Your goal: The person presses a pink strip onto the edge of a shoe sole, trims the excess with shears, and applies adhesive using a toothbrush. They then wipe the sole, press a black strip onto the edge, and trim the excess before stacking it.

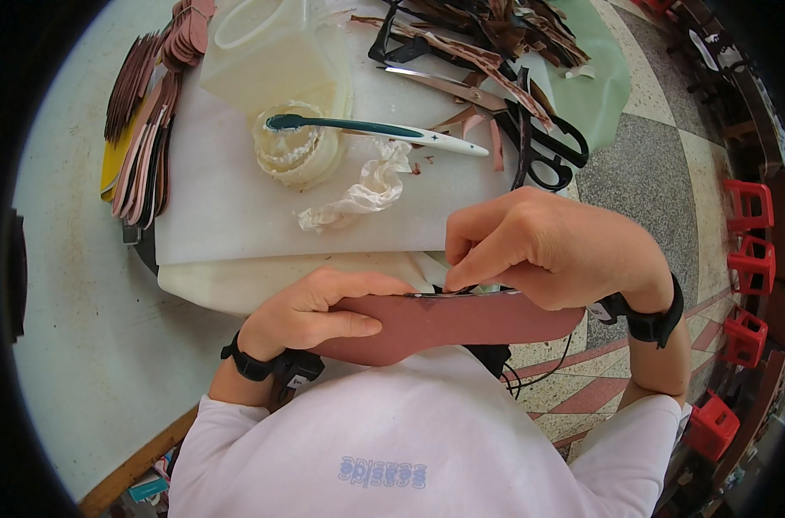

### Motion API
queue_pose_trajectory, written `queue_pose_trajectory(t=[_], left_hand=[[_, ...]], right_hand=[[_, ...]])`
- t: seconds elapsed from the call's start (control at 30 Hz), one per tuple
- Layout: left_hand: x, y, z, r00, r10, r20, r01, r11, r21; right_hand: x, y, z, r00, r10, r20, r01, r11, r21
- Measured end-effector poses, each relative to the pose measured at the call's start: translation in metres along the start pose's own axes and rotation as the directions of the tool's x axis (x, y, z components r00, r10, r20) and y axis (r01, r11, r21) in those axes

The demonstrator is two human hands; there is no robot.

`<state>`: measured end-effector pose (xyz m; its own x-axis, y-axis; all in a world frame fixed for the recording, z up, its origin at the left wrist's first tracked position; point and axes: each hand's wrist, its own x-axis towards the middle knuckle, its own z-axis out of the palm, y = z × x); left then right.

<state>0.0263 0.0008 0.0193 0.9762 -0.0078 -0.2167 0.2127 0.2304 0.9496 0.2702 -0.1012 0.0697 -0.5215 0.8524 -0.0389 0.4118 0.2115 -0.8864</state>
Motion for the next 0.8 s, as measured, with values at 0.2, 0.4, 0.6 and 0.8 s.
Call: queue_pose_trajectory(t=[0.2,0.4,0.6,0.8], left_hand=[[-0.003,0.0,-0.002,1.0,-0.025,0.013,0.025,1.0,-0.001],[-0.005,0.002,-0.002,0.998,-0.056,-0.018,0.055,0.998,-0.014],[-0.009,0.0,-0.002,0.993,-0.115,-0.035,0.112,0.99,-0.086],[-0.014,-0.006,-0.002,0.991,-0.114,-0.075,0.109,0.992,-0.059]], right_hand=[[-0.003,-0.002,-0.002,0.999,0.028,-0.024,-0.029,0.999,-0.02],[-0.005,-0.002,-0.005,1.0,0.015,-0.017,-0.016,0.997,-0.077],[-0.006,-0.001,-0.008,0.999,0.034,0.001,-0.033,0.997,-0.073],[-0.006,0.001,-0.009,0.999,0.042,0.01,-0.041,0.996,-0.076]])
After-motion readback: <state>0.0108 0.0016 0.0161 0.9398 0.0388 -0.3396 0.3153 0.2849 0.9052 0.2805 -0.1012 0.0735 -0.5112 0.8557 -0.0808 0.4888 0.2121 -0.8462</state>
